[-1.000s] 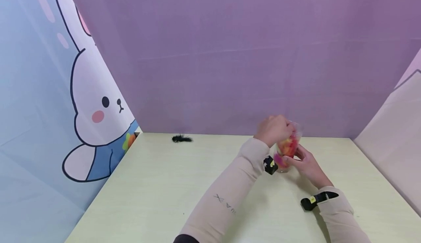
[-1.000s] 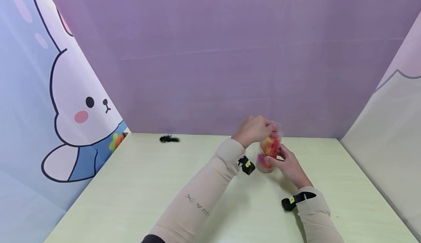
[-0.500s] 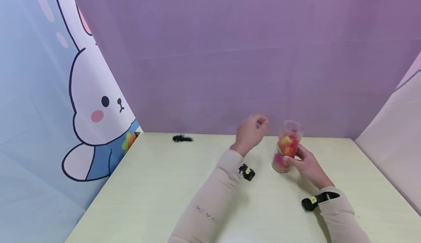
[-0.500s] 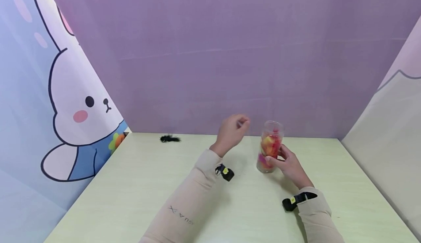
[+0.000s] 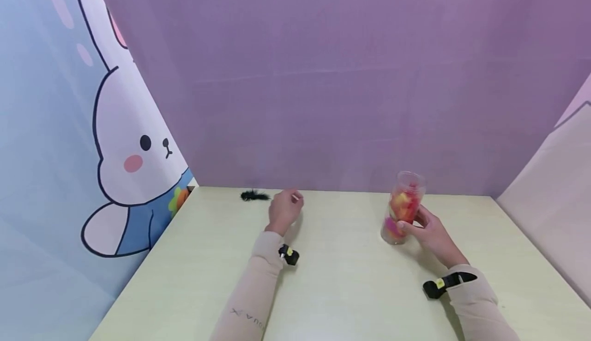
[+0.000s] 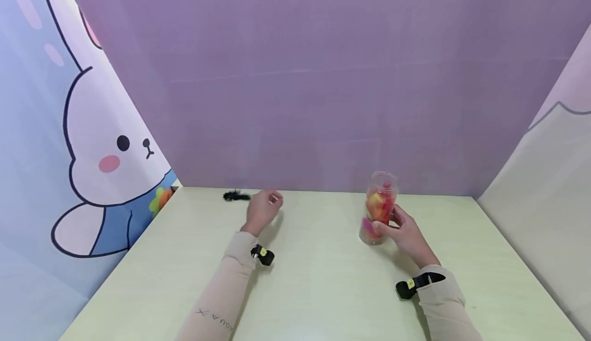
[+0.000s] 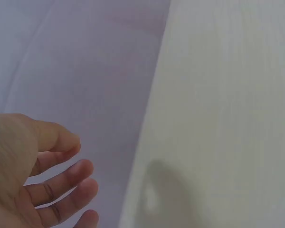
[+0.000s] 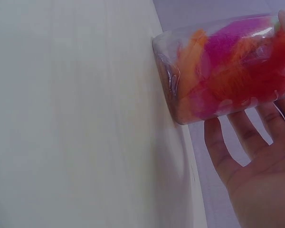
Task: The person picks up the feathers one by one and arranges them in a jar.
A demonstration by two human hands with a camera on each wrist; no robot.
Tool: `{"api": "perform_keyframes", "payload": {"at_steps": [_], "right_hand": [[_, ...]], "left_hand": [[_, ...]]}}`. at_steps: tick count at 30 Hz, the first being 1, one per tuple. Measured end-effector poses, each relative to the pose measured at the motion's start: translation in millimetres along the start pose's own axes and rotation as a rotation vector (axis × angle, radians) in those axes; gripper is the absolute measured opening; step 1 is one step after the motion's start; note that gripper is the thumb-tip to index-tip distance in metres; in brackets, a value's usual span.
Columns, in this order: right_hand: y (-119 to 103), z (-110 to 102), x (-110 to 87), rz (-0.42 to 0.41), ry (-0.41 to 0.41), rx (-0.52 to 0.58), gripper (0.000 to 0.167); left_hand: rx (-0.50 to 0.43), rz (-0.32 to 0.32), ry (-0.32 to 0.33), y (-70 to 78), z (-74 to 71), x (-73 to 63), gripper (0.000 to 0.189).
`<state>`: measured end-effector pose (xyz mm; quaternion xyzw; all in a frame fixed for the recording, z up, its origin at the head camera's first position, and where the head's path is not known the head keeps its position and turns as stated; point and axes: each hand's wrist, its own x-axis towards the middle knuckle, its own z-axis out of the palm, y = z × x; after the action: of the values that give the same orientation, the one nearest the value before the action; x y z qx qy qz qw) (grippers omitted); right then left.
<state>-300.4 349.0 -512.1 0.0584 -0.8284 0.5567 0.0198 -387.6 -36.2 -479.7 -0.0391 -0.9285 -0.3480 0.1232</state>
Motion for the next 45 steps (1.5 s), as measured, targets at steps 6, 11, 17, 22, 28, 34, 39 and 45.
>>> {"api": "perform_keyframes", "payload": {"at_steps": [6,11,17,22,28,34,39,45], "right_hand": [[-5.4,-0.1,-4.6,0.008,-0.001,-0.008,0.08],[-5.2,0.2,-6.5,0.006,0.004,-0.014,0.079],[-3.2,0.0,-6.9,0.012,0.002,-0.007,0.08],[-3.0,0.1,-5.5,-0.003,0.0,-0.006,0.078],[-2.7,-0.2,-4.8,-0.002,-0.001,0.007,0.079],[-5.8,-1.2,-5.1,0.006,-0.005,0.015,0.078],[-5.2,-1.7,-3.2,0.009,-0.009,0.015,0.08],[-6.9,-2.2,-2.7,0.012,-0.014,0.016,0.081]], "left_hand": [[0.073,-0.061,0.02,-38.4,-23.3,3.5,0.01],[0.142,-0.097,-0.005,-64.1,-34.7,3.0,0.022],[0.163,-0.087,-0.043,-83.6,-38.7,11.0,0.042],[0.199,-0.074,-0.065,-96.5,-35.5,26.9,0.052],[0.237,-0.103,-0.043,-103.0,-31.8,39.7,0.035],[0.159,-0.177,-0.025,-100.4,-36.8,41.7,0.015],[0.112,-0.212,0.003,-99.7,-39.6,41.9,0.01],[0.129,-0.244,-0.049,-96.9,-40.3,42.8,0.016]]}}
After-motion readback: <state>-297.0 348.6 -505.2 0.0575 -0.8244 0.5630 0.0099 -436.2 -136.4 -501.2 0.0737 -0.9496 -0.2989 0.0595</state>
